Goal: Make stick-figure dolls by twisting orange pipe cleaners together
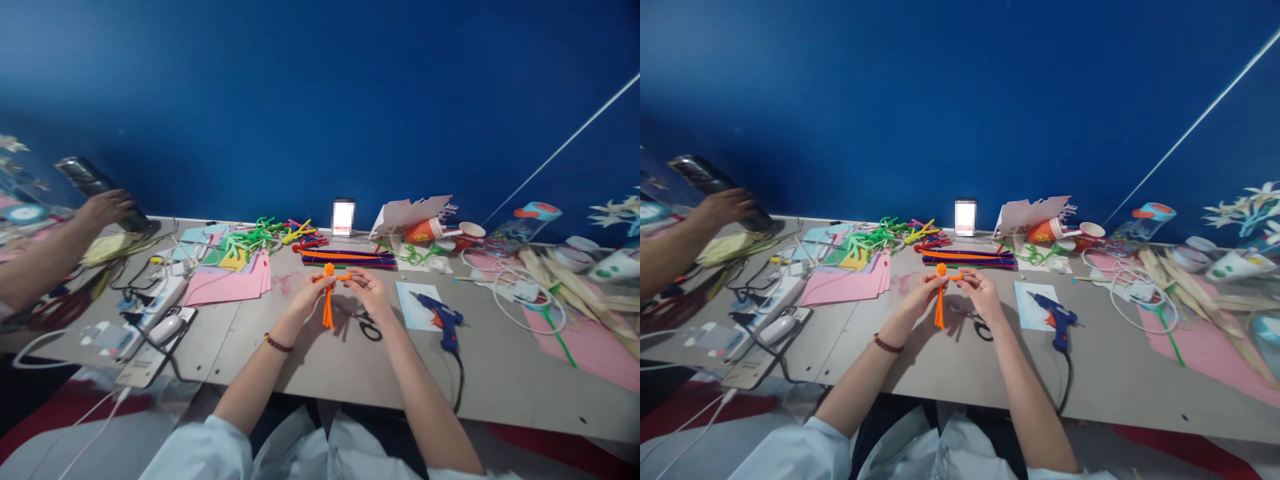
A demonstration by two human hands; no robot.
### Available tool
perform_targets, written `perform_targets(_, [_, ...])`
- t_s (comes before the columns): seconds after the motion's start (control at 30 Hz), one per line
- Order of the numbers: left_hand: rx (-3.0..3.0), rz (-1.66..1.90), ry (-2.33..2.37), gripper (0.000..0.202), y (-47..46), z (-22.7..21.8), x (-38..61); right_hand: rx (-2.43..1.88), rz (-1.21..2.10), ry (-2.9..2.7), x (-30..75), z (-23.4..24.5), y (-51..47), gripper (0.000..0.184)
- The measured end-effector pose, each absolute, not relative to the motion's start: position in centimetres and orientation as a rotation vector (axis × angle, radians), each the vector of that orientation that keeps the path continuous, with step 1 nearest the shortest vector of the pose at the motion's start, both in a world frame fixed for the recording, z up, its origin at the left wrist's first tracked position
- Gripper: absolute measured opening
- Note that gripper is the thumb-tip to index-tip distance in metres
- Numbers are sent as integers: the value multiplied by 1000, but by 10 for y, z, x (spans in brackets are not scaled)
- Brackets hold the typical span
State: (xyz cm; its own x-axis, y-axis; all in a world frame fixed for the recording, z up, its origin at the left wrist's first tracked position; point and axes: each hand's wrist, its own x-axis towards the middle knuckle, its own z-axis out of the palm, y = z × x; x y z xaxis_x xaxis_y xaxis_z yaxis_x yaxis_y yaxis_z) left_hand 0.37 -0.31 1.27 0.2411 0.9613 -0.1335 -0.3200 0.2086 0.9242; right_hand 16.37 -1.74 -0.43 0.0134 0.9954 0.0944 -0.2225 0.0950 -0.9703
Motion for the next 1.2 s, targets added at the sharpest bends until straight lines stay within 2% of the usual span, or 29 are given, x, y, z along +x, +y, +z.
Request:
perform_targets(0.33, [901, 994, 812, 25, -3, 11, 2, -1132, 838, -1330, 167, -9, -18, 25])
perform_targets(0.6, [1029, 1085, 968, 23, 0, 5, 3, -1158, 1129, -1183, 164, -5, -17, 29])
perform_targets(0.83, [1113, 1164, 1055, 30, 0, 6, 6, -1212, 1186, -1083, 164, -10, -14, 31])
perform_targets(1.2, [887, 816, 726, 50, 2, 12, -6, -1105, 1166, -1000, 169, -8, -11, 33])
